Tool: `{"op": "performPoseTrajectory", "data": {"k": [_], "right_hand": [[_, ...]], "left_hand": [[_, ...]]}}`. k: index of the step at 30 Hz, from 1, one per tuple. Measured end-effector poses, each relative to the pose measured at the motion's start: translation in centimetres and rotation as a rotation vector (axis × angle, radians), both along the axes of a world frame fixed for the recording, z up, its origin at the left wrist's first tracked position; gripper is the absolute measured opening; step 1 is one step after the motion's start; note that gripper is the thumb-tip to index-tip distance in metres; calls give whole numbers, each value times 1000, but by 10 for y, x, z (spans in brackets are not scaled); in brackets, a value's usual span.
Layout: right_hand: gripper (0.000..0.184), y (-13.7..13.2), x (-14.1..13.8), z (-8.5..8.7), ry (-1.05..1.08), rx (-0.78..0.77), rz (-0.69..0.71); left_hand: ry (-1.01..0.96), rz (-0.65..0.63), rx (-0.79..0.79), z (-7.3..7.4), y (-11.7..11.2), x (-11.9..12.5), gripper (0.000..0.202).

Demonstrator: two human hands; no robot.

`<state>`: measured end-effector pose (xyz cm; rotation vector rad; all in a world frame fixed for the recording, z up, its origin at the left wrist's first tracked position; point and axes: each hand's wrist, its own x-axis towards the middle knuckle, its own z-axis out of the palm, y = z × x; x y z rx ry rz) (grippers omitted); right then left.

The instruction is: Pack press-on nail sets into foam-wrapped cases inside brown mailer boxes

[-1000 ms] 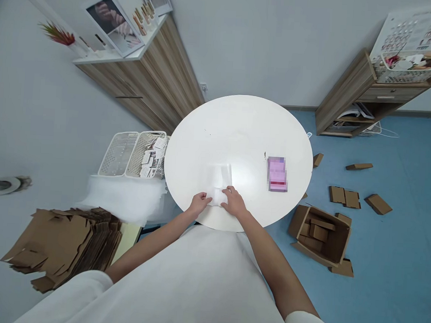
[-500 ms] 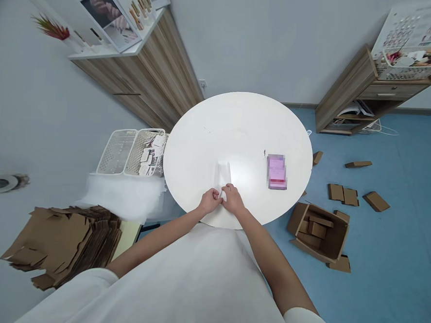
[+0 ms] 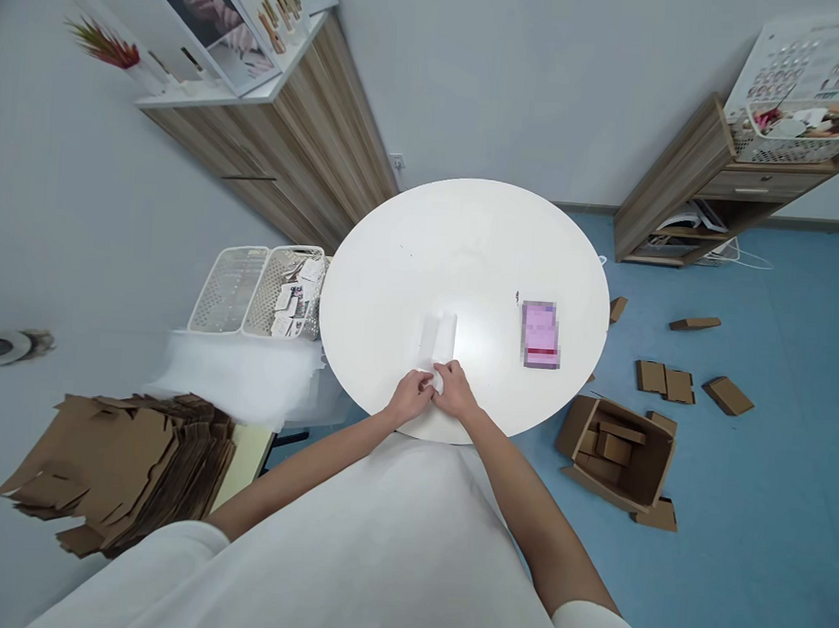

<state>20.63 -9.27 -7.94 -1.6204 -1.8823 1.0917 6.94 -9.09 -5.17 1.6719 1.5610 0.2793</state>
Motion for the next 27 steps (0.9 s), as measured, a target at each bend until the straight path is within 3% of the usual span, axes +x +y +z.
{"op": "performPoseTrajectory", "data": {"k": [14, 16, 19, 24, 27], "right_hand": [[39, 3, -10, 5, -66, -70, -160], [40, 3, -10, 4, -76, -68, -167], [43, 1, -9, 2, -54, -49, -143], [54, -7, -3, 5, -87, 32, -66], [49, -10, 1, 10, -191, 106, 61]], "left_hand": [[-58, -101, -25, 3, 7, -6, 35], [-63, -66, 16, 3, 10, -10, 29], [-36, 11, 176, 1, 13, -19, 31], [-8, -214, 297, -8, 16, -27, 39], [25, -232, 289, -14, 15, -26, 44]]}}
